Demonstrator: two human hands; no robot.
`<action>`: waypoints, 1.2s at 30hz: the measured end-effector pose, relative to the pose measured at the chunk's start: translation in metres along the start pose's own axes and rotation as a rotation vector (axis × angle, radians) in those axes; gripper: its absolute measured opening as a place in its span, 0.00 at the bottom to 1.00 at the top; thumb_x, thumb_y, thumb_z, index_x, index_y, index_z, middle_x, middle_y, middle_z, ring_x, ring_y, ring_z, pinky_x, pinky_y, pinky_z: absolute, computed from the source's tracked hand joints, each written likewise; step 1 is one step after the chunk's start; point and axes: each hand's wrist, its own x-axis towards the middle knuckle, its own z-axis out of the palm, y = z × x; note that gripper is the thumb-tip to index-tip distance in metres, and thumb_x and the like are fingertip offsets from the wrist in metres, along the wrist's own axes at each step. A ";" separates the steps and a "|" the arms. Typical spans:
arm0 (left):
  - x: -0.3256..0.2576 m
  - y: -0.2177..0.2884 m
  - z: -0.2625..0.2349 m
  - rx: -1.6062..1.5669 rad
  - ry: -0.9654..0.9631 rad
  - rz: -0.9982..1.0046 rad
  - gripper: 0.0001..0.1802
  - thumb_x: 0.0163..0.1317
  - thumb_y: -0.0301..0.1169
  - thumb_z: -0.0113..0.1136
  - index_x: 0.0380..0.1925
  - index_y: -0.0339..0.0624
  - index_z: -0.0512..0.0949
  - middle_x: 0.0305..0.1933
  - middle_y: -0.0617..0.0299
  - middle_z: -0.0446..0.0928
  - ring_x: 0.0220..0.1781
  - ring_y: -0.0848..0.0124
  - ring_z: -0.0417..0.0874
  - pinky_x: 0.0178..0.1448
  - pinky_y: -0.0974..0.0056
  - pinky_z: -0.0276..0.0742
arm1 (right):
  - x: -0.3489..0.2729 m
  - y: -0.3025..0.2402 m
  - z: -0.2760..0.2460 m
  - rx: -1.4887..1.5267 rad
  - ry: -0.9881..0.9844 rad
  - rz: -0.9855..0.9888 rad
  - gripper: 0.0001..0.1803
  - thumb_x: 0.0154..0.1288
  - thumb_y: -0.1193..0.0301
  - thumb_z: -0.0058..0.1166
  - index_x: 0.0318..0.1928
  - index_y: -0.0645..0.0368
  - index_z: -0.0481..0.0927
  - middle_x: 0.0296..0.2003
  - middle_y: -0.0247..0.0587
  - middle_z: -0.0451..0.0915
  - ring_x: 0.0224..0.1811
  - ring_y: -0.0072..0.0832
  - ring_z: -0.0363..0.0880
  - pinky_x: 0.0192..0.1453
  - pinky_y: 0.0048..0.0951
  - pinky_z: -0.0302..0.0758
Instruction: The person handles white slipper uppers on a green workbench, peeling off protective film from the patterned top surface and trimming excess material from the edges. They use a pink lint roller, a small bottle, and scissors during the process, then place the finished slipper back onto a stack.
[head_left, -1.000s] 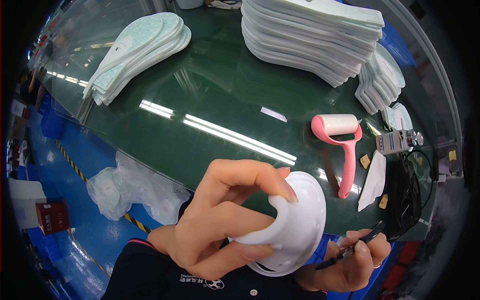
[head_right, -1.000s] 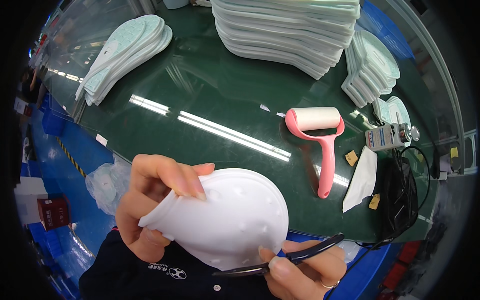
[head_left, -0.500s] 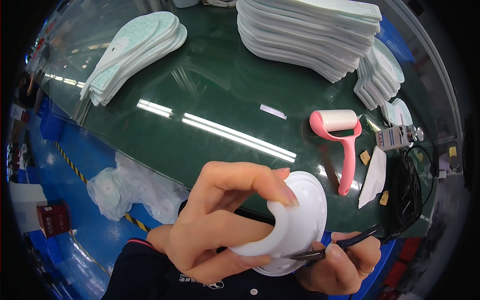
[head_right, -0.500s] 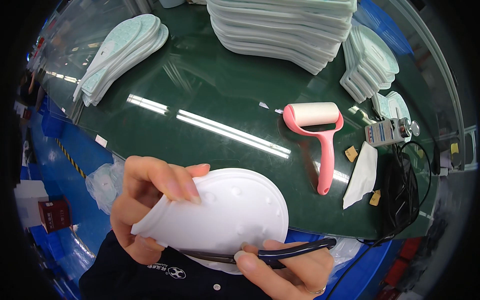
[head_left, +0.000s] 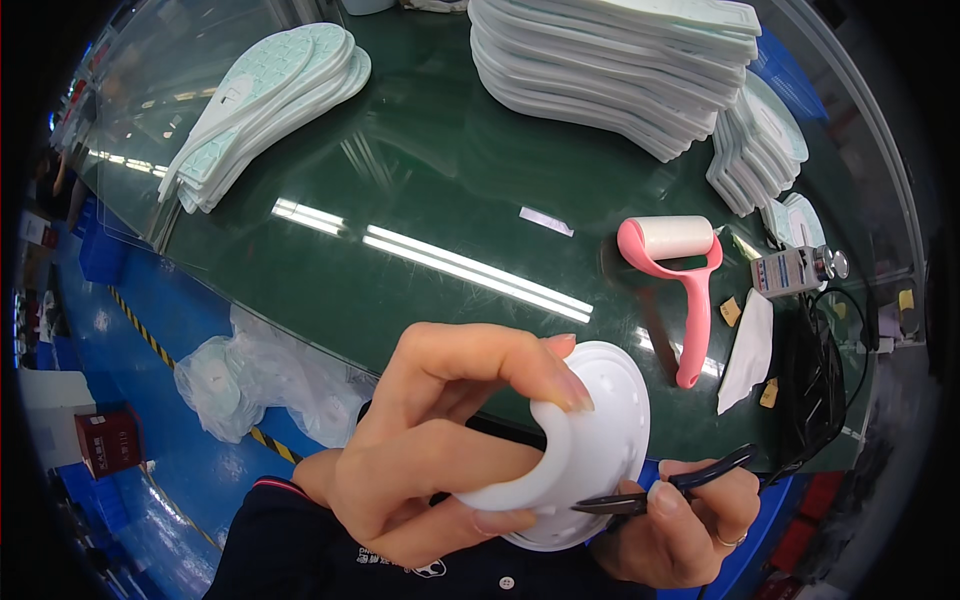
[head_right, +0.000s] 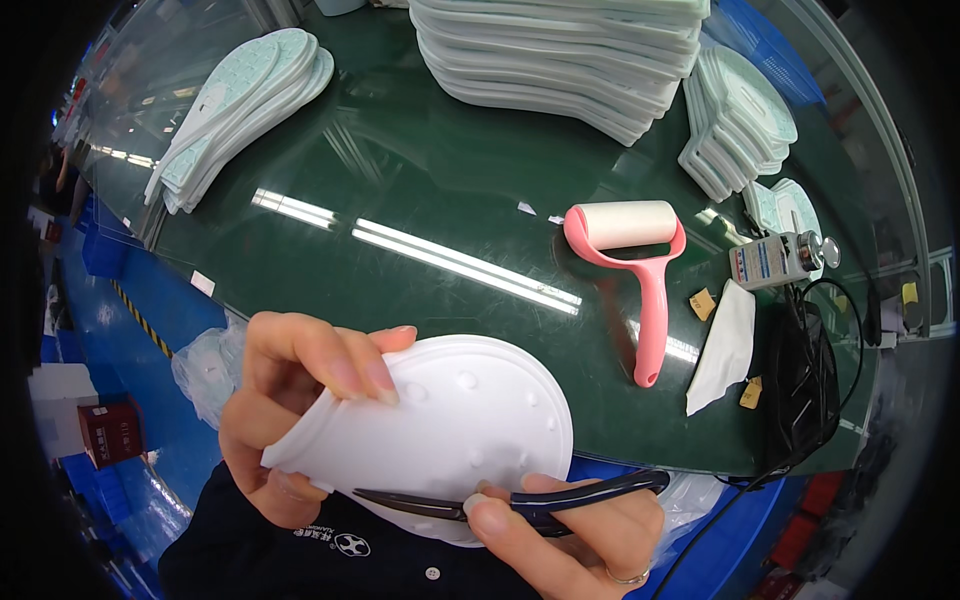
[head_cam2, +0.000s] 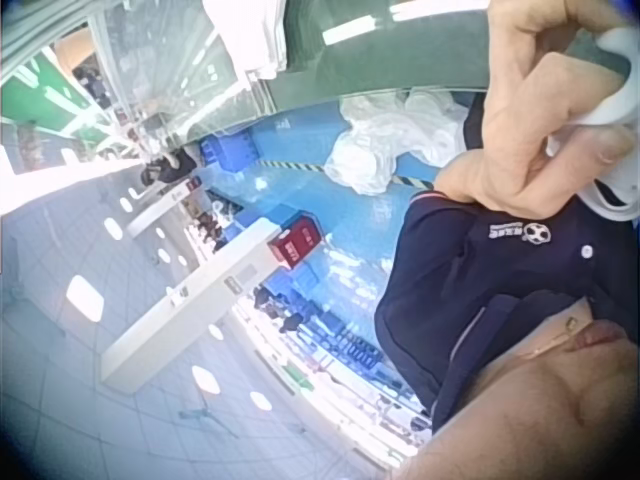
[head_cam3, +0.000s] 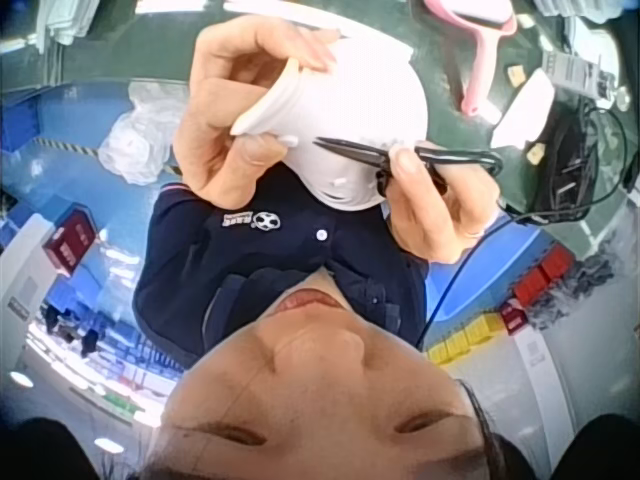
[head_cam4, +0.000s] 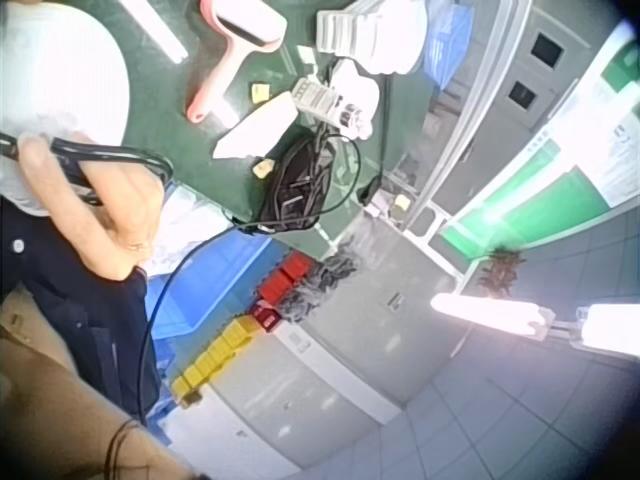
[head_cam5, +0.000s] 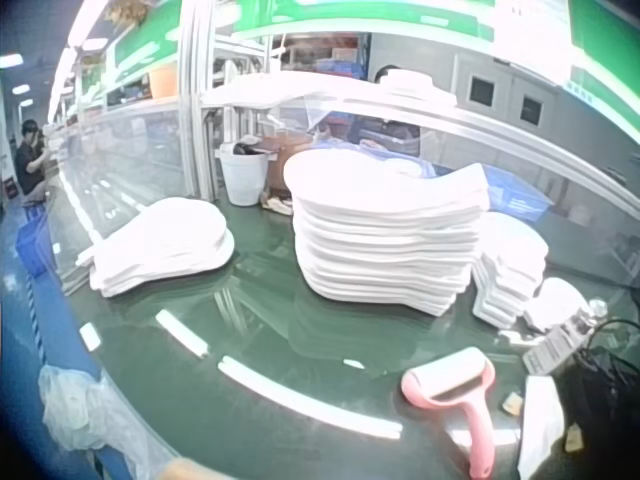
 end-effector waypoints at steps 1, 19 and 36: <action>0.000 -0.001 0.001 -0.003 -0.001 -0.001 0.03 0.51 0.25 0.47 0.22 0.38 0.67 0.42 0.44 0.58 0.42 0.56 0.69 0.59 0.43 0.52 | 0.000 0.000 0.001 -0.006 0.014 -0.002 0.22 0.28 0.75 0.61 0.33 0.50 0.74 0.23 0.36 0.67 0.21 0.25 0.67 0.23 0.22 0.57; 0.000 -0.002 0.001 0.032 -0.005 -0.006 0.06 0.54 0.29 0.47 0.23 0.39 0.67 0.41 0.45 0.58 0.41 0.59 0.70 0.59 0.44 0.54 | 0.000 0.000 -0.004 0.029 -0.057 0.026 0.19 0.35 0.79 0.57 0.34 0.51 0.76 0.25 0.37 0.68 0.22 0.25 0.67 0.23 0.20 0.59; -0.001 -0.004 0.000 -0.008 0.011 -0.033 0.06 0.53 0.28 0.48 0.22 0.39 0.66 0.42 0.45 0.58 0.42 0.58 0.69 0.60 0.43 0.52 | -0.001 0.002 -0.004 0.035 -0.106 -0.008 0.16 0.42 0.80 0.54 0.36 0.53 0.74 0.26 0.38 0.68 0.22 0.26 0.68 0.23 0.22 0.60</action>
